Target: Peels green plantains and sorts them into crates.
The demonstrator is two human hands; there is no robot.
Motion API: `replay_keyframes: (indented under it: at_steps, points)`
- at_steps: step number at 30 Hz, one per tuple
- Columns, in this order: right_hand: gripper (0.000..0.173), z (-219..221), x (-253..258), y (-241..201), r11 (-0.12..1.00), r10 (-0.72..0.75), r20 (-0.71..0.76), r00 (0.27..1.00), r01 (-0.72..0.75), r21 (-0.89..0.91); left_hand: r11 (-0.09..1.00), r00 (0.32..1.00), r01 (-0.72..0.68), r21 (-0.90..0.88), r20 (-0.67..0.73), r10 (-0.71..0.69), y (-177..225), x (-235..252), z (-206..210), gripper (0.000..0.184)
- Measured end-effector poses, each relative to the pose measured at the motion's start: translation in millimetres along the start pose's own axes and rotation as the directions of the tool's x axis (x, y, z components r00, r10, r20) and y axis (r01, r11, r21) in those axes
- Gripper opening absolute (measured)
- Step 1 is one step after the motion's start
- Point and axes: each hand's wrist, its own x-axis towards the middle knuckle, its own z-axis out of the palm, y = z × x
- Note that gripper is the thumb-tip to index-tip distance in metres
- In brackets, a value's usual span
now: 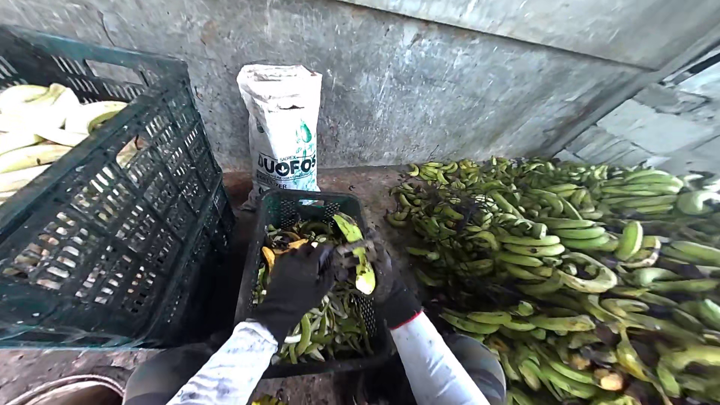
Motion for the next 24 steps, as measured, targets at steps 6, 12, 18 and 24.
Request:
replay_keyframes:
  at_steps: [6,12,18,24]
  points:
    - [0.038,-1.3,-17.1,20.7,0.981,-0.003,0.098,0.995,-0.016,0.196,0.946,0.897,0.235,-0.224,-0.324,-0.3,-41.4,23.3,-5.6,0.049]
    - [0.043,-28.1,-3.6,4.3,0.99,-0.112,0.07,0.991,0.106,0.09,0.864,0.996,0.079,-0.497,0.078,-0.047,-21.6,-4.2,-14.9,0.041]
    - [0.027,-15.4,-1.8,-4.8,0.98,-0.19,-0.037,0.981,0.188,-0.059,0.888,0.965,0.031,-0.46,0.244,0.092,1.6,-20.5,-5.3,0.058]
    - [0.036,-9.5,-20.5,33.9,0.918,0.127,0.312,0.942,-0.231,0.322,0.997,0.967,0.064,-0.035,-0.243,-0.071,-37.7,12.9,9.6,0.052]
